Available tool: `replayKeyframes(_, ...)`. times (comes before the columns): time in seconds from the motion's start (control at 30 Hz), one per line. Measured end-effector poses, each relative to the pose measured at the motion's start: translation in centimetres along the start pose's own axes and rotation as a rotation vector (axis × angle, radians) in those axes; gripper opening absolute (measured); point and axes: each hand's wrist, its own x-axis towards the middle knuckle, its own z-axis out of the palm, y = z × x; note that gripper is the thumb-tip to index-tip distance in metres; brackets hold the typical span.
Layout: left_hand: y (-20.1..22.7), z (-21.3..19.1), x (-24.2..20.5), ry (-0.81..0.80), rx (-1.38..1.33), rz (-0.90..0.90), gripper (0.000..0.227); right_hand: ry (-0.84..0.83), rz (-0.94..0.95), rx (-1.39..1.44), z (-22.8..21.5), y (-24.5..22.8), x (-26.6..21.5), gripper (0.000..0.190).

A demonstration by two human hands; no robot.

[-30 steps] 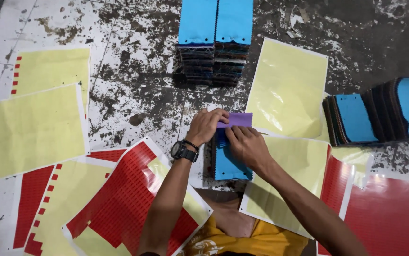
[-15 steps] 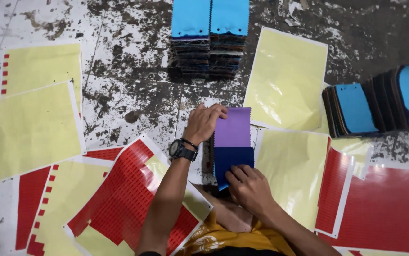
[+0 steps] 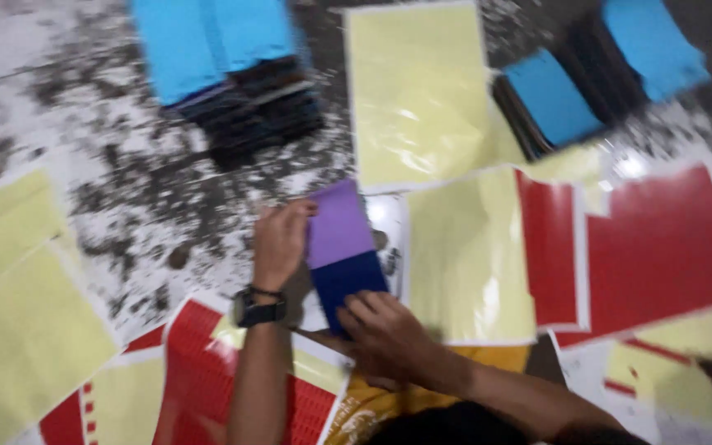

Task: The person sits on the floor and assembles spiral-bound notebooks by hand. They pick up blue notebook covers, insert colorful paper inserts, and apply small red adhesive stickers to the top edge of the covers. The finished notebooks are stacked in a pile on the floor.

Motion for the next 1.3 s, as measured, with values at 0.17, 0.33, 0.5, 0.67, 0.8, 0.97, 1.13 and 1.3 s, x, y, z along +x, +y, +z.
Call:
replayKeyframes(0.17,3.4,-1.2,-0.4,0.000,0.202,0.074,0.025,0.052,0.076,0.205,-2.1,0.9,-1.1,0.024)
replayKeyframes(0.33,12.5,0.0,-0.9,-0.019,0.167,0.146,0.017,0.422,0.250,0.335,-2.1,4.7,-7.3,0.022)
replayKeyframes(0.5,19.9,7.6,-3.6,-0.170,-0.229,0.117,0.015,0.596,0.970,0.295,-2.5,9.8,-19.3,0.027)
replayKeyframes(0.67,22.2,18.9,-6.2,-0.312,-0.363,0.193,0.027,0.638,1.384,0.500,-1.6,9.9,-25.7,0.025)
replayKeyframes(0.8,22.1,23.1,-7.7,-0.346,-0.157,0.289,0.040,0.590,1.443,0.570,-0.9,9.1,-26.1,0.026)
replayKeyframes(0.97,19.5,23.7,-10.4,-0.339,0.004,0.307,0.043,0.620,1.461,0.469,-0.6,8.5,-24.3,0.022)
replayKeyframes(1.13,19.7,23.3,-10.5,-0.306,0.031,0.276,0.043,0.609,1.436,0.362,-0.1,8.4,-23.6,0.029)
replayKeyframes(1.3,21.1,24.0,-9.9,-0.408,-0.283,0.035,0.038,0.694,1.413,0.310,-0.6,8.5,-22.5,0.019)
